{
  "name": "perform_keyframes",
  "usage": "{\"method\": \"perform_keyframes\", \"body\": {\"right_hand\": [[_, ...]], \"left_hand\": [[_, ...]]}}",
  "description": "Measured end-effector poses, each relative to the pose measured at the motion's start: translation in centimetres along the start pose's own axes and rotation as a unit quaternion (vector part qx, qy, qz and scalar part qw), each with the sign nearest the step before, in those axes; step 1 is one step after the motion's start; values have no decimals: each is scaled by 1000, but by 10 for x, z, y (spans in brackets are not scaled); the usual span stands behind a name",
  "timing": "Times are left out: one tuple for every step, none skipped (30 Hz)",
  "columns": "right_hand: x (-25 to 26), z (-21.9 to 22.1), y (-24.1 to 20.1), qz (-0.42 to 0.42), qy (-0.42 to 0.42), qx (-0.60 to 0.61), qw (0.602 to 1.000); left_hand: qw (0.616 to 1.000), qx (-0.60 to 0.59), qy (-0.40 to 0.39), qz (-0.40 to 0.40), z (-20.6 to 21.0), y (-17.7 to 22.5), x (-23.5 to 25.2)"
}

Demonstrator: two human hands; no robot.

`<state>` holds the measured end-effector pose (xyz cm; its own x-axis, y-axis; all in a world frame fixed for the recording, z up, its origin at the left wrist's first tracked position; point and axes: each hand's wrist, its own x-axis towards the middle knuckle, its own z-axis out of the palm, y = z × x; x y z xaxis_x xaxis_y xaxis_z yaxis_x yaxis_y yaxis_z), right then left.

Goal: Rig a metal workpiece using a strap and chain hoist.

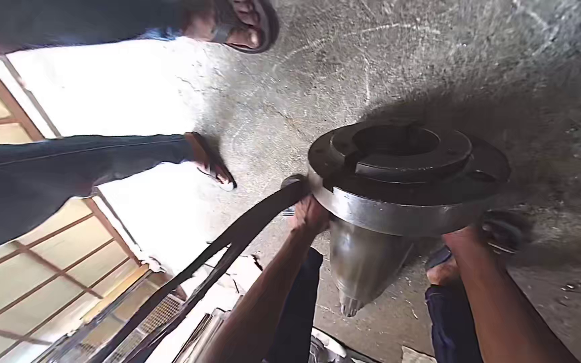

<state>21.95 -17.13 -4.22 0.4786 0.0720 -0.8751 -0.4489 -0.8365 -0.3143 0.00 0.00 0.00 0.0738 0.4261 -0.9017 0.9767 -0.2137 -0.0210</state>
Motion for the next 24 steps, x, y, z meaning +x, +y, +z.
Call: {"method": "perform_keyframes", "body": {"right_hand": [[-1, 3, -3, -24, 18, 128, 991], [-2, 5, -5, -46, 27, 210, 976], [1, 4, -1, -61, 41, 265, 962], [7, 2, 4, -79, 59, 300, 949], [10, -4, 7, -101, 49, 333, 936], [7, -12, 9, -120, 28, 355, 927], [0, -19, 12, -127, 10, 362, 923], [-12, -27, 14, -123, -5, 360, 925], [-22, -32, 14, -114, -12, 352, 929], [-29, -34, 11, -107, -12, 344, 933], [-36, -35, 10, -101, -10, 338, 936], [-41, -36, 9, -98, -7, 338, 936], [-44, -39, 7, -94, -5, 334, 938], [-47, -41, 5, -87, -4, 330, 940], [-52, -44, 2, -83, -1, 330, 940], [-56, -45, 1, -80, 0, 333, 939], [-61, -48, 2, -74, -2, 335, 939], [-68, -51, 6, -65, -5, 332, 941], [-74, -53, 10, -61, -12, 328, 943], [-79, -54, 13, -59, -15, 322, 945], [-87, -56, 17, -56, -20, 316, 947], [-95, -57, 20, -55, -24, 307, 950], [-100, -58, 22, -56, -28, 301, 952], [-105, -59, 24, -58, -33, 298, 952]], "left_hand": [[998, 26, 32, 47, -4, 1, -12], [992, 33, 65, 99, -3, -5, -24], [983, 27, 102, 151, 2, -14, -36], [976, -1, 121, 183, 6, -21, -46], [972, -48, 120, 195, 5, -25, -59], [969, -110, 117, 189, 1, -26, -75], [965, -178, 109, 161, -6, -26, -96], [957, -244, 100, 123, -15, -25, -121], [944, -296, 106, 101, -23, -26, -142], [930, -336, 119, 92, -33, -29, -163], [918, -364, 135, 85, -42, -34, -187], [906, -384, 158, 89, -53, -38, -212], [889, -404, 189, 103, -65, -41, -233], [866, -432, 225, 114, -78, -43, -257], [834, -469, 263, 120, -94, -43, -281], [794, -508, 310, 123, -111, -44, -303], [749, -543, 359, 120, -128, -44, -323], [713, -564, 395, 134, -144, -46, -339], [697, -569, 406, 159, -158, -52, -352], [699, -556, 408, 187, -168, -57, -360], [705, -548, 402, 204, -176, -58, -366], [716, -537, 390, 215, -178, -53, -369], [723, -534, 366, 242, -175, -51, -366], [724, -531, 344, 275, -173, -47, -361]]}}
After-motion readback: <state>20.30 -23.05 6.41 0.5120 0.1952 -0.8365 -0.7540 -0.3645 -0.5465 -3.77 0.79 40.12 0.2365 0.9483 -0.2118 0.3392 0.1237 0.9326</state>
